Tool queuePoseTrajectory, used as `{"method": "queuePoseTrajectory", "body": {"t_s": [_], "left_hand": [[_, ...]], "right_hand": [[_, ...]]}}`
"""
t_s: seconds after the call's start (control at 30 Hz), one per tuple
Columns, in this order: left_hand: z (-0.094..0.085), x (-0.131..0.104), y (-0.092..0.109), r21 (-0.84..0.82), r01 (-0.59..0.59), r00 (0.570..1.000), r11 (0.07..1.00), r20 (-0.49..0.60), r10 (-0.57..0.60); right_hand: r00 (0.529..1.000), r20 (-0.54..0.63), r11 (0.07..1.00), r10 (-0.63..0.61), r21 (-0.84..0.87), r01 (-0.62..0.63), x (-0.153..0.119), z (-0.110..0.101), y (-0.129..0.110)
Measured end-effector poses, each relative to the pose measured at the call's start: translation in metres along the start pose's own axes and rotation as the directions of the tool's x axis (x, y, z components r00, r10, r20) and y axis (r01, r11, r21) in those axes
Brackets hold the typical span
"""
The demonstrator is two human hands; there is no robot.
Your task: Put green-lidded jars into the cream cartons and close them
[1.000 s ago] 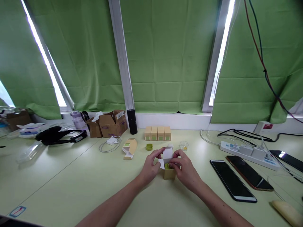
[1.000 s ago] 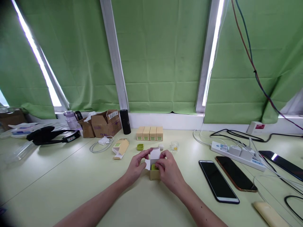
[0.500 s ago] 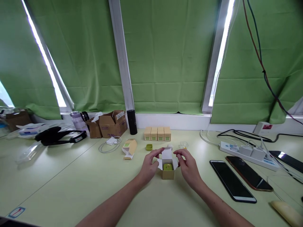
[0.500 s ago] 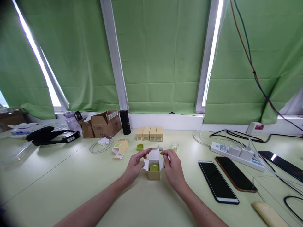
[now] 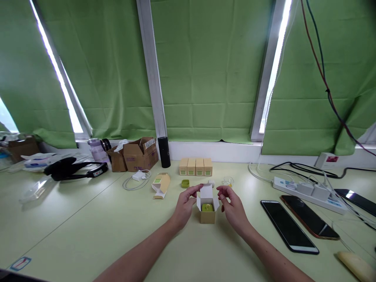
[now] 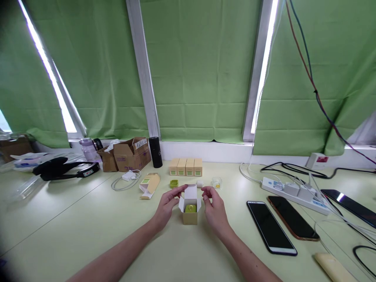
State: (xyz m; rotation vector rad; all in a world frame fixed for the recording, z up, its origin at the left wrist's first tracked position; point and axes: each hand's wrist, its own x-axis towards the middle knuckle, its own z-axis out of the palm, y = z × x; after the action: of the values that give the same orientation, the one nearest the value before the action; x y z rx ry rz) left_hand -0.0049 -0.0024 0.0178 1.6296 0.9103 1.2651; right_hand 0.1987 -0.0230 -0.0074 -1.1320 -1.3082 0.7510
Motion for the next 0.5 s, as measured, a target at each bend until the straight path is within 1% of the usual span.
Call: {"method": "queuePoseTrajectory", "body": {"t_s": [0.13,0.5], "left_hand": [[0.0007,0.0007,-0.0027,-0.002,-0.011,1.000,1.000,-0.010,0.011],[0.0009,-0.0010,-0.0075,0.054,-0.071,0.997,0.996,0.013,0.070]], "right_hand": [[1.000,-0.008,1.000,-0.020,0.001,0.020,-0.0002,0.0003,-0.0001],[0.999,-0.012,0.999,-0.032,-0.015,0.031,0.0001,0.0013,-0.0007]]}}
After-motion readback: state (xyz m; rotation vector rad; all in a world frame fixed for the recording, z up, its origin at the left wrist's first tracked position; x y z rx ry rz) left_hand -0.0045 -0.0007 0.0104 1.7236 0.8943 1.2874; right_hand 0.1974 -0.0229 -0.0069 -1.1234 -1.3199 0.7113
